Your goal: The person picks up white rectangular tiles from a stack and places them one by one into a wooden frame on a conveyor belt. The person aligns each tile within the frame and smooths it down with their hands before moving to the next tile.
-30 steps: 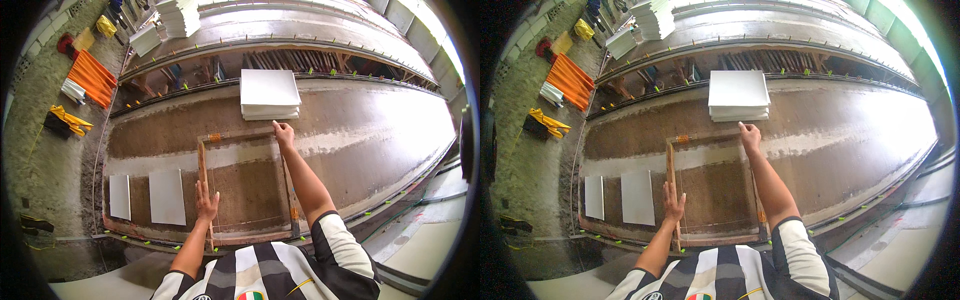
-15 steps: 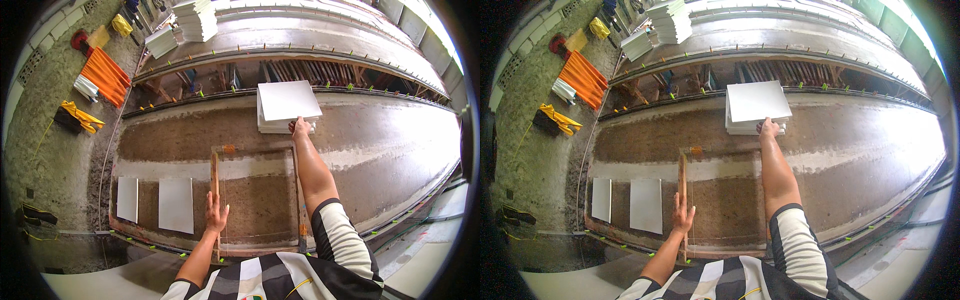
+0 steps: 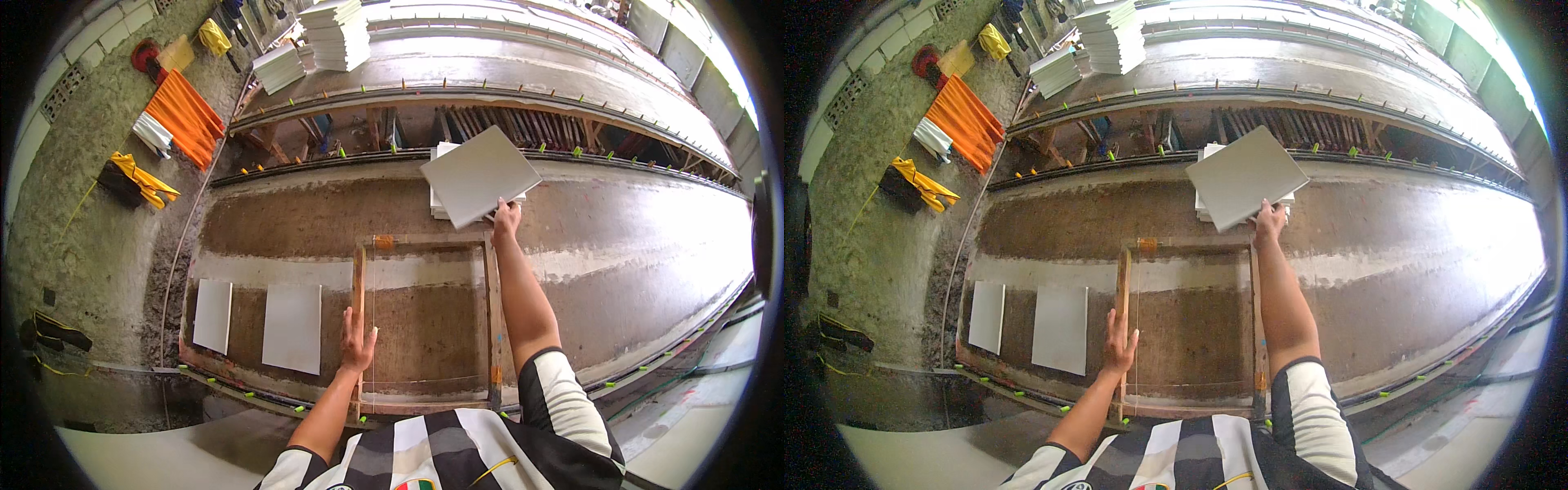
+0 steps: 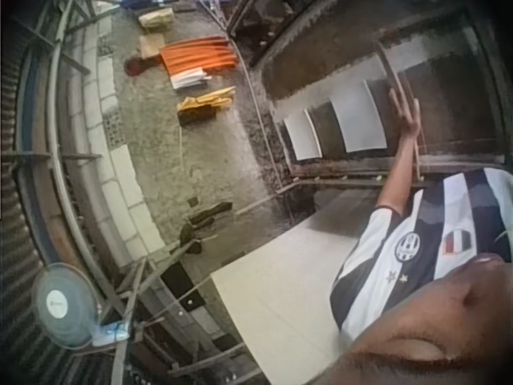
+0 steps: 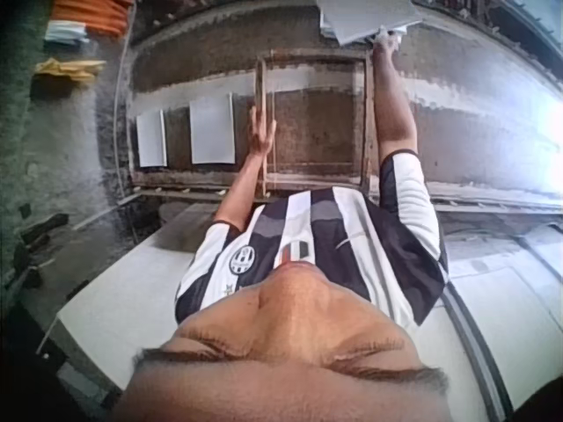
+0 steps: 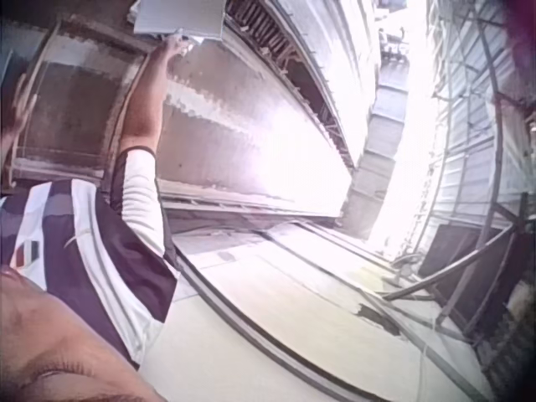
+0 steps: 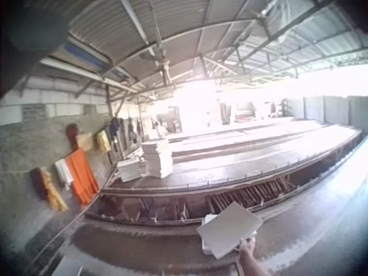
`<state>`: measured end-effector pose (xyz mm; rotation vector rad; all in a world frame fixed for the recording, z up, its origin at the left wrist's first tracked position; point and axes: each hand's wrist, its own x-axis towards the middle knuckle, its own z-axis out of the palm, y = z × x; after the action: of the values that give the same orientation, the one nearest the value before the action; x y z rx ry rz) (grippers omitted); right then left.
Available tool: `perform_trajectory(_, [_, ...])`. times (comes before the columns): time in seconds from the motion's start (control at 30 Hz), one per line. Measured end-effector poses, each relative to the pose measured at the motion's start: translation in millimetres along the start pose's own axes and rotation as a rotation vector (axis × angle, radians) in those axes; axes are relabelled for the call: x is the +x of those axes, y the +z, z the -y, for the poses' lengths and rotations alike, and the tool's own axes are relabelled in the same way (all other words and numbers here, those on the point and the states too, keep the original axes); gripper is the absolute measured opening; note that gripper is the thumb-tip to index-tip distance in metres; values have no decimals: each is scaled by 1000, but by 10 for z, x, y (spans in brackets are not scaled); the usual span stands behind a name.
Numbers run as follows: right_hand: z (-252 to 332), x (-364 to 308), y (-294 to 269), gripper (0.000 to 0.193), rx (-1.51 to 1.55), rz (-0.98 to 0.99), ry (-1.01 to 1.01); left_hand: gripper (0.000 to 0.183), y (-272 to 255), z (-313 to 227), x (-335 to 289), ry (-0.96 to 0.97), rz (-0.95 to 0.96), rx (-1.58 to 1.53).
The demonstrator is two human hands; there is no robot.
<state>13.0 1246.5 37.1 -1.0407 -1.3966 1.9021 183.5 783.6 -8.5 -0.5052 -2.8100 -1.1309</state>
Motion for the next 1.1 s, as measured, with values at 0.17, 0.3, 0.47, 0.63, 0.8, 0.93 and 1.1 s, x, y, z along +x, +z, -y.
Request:
perform_trajectory(0.17, [101, -832, -478, 33, 5, 119, -21, 59, 109, 228, 151, 43, -206, -9])
perform_trajectory(0.3, [-13, -1392, -929, 31, 0, 264, -108, 50, -133, -393, 619, -168, -205, -554])
perform_trajectory(0.47, [-290, -1927, -1213, 28, -109, 382, -47, 49, -21, -429, 554, -188, 64, -781])
perform_trajectory(0.63, [-603, -2287, -1271, 28, -350, 330, -73, 47, -89, -584, 190, -343, 208, -518])
perform_trajectory(0.8, [-863, -2425, -1262, 26, -480, 309, -95, 41, 48, -419, -70, -309, 167, -224])
perform_trajectory(0.93, [-989, -2444, -1306, 25, -634, 278, -170, 41, 56, -334, -73, -328, 225, -191])
perform_trajectory(1.1, [-1144, -2466, -1362, 26, -751, 258, -243, 48, 28, -415, -35, -373, 304, -109])
